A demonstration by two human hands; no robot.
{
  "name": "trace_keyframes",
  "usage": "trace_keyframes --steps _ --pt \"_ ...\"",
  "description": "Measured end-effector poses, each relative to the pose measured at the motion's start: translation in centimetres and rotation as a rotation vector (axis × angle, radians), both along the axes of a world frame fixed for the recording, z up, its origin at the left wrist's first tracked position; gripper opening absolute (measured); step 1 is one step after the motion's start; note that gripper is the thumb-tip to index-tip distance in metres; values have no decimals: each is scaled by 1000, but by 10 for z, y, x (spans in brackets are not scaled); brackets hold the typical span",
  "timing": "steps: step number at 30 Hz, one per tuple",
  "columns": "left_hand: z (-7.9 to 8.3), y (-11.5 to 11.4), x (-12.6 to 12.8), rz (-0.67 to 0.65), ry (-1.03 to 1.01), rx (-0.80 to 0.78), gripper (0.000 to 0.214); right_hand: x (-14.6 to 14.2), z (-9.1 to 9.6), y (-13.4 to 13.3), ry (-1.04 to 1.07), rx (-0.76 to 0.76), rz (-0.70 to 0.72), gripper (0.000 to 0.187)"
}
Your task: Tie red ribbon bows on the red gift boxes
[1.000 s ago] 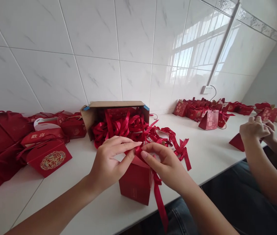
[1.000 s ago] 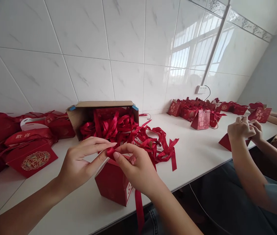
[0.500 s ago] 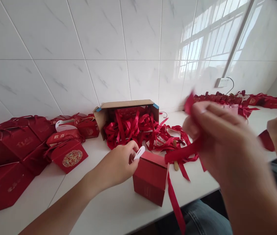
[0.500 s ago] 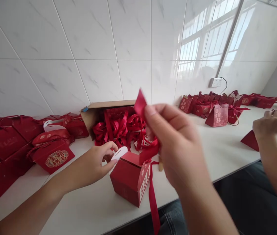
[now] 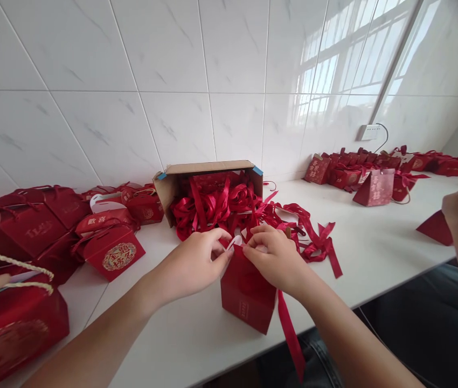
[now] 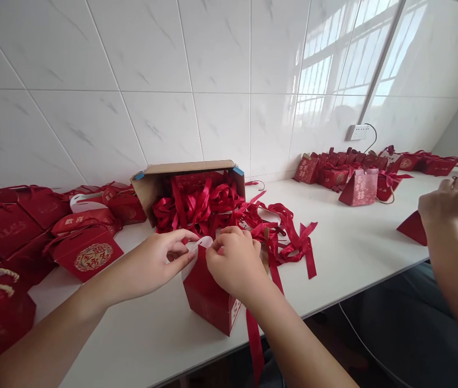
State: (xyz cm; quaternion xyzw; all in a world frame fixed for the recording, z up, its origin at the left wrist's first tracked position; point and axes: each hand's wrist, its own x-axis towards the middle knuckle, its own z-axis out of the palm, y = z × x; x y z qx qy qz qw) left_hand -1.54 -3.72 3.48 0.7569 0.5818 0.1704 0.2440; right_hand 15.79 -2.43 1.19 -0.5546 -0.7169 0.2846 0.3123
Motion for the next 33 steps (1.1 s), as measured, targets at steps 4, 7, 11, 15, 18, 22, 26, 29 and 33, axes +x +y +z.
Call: trace_keyframes --steps 4,7,11,15,18,22,26,29,33 --pt "-1 -2 -1 -31 -15 -20 26 -3 -2 0 -57 28 -8 21" --pt "-1 -3 -1 -59 -19 -15 23 -3 -2 0 -73 18 8 24" --pt "0 -4 0 -72 1 0 25 -2 0 -1 -72 -1 23 26" --pt "0 -5 0 -71 -9 -2 28 -1 0 0 -42 -8 27 25" --pt "-1 -5 0 -63 -21 -9 31 -1 0 0 -7 -7 13 23" --pt "-1 -6 -1 -44 -13 -40 37 -1 0 1 15 -9 17 23" --pt "2 -8 1 -35 1 -30 35 -2 -1 1 -8 12 25 22" --pt "4 -7 3 -14 51 6 33 -4 -3 -1 -48 52 14 21" --pt "4 -4 1 -30 17 -1 35 -5 -4 -3 -65 87 -4 20"
